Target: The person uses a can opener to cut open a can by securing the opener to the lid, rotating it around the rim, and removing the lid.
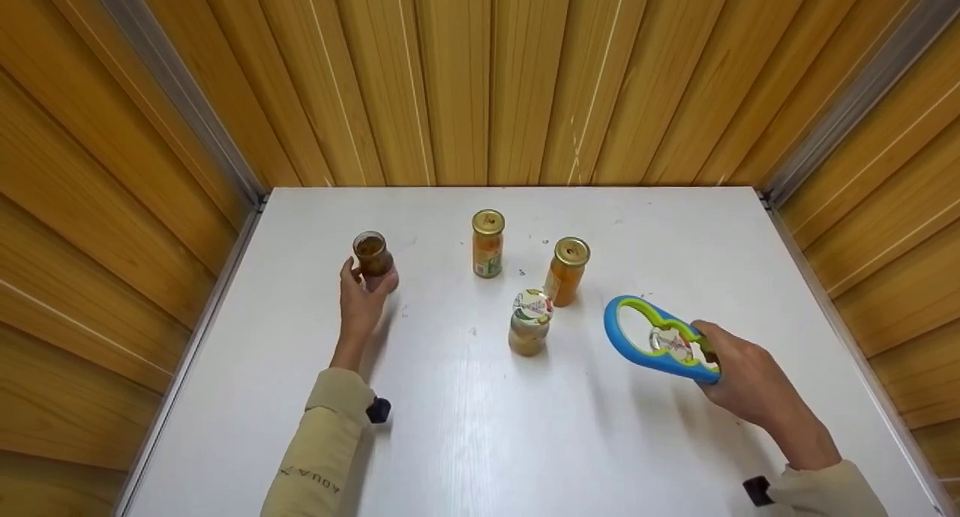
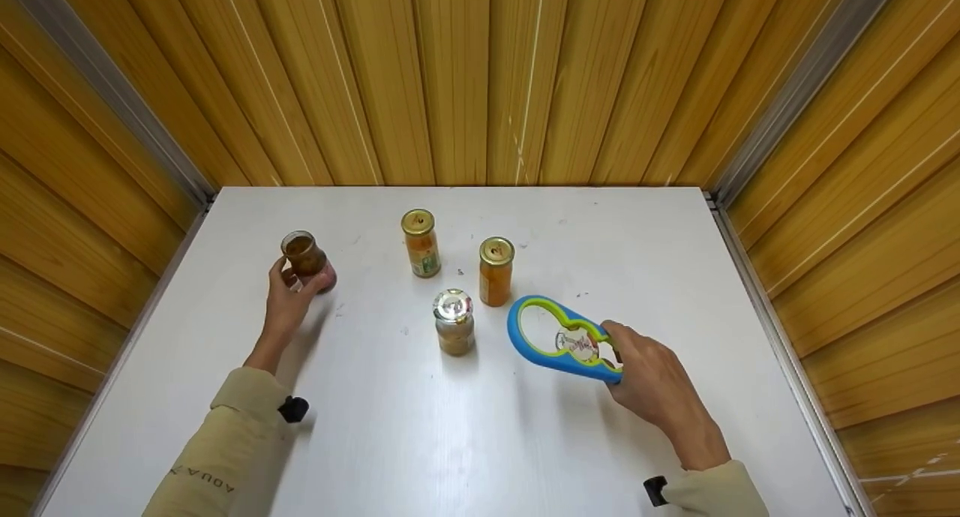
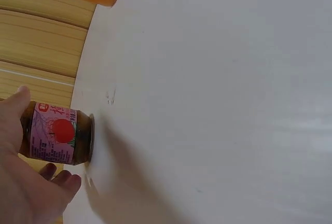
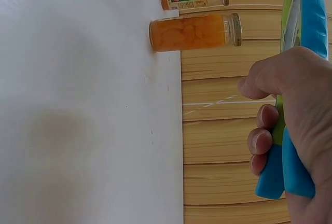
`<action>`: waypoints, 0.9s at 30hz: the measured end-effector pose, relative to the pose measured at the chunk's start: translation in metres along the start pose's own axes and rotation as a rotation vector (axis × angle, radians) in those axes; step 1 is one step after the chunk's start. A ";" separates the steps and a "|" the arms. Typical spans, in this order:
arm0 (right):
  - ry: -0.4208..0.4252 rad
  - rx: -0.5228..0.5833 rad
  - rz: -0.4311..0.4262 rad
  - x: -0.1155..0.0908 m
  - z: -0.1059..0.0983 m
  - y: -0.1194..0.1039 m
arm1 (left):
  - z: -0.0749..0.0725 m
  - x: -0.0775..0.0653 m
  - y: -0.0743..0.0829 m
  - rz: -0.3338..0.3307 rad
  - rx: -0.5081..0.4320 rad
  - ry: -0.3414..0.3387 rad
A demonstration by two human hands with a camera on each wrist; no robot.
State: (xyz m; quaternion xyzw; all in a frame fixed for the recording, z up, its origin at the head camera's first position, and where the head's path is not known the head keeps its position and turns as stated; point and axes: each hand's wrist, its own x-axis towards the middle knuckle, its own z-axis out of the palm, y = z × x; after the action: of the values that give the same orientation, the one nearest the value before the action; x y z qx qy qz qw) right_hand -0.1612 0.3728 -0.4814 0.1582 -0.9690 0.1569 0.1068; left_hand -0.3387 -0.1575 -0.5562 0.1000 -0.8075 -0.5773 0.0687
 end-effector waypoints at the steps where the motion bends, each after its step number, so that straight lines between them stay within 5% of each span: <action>1: 0.003 0.000 -0.005 0.000 -0.001 -0.001 | 0.000 -0.003 0.001 0.003 -0.003 0.005; 12: 0.020 0.037 -0.024 0.008 0.000 -0.016 | -0.003 -0.038 0.018 0.006 -0.093 0.129; 19: 0.017 0.044 -0.046 0.014 0.002 -0.029 | 0.007 -0.071 0.036 0.068 -0.180 0.026; 27: 0.036 0.060 -0.106 0.017 0.003 -0.042 | 0.026 -0.102 0.044 0.078 -0.126 -0.106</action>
State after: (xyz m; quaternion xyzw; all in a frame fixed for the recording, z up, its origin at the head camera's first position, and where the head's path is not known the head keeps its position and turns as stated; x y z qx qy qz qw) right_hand -0.1629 0.3296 -0.4689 0.2096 -0.9520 0.1830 0.1278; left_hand -0.2490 -0.0949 -0.5228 0.0332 -0.7752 -0.6285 0.0544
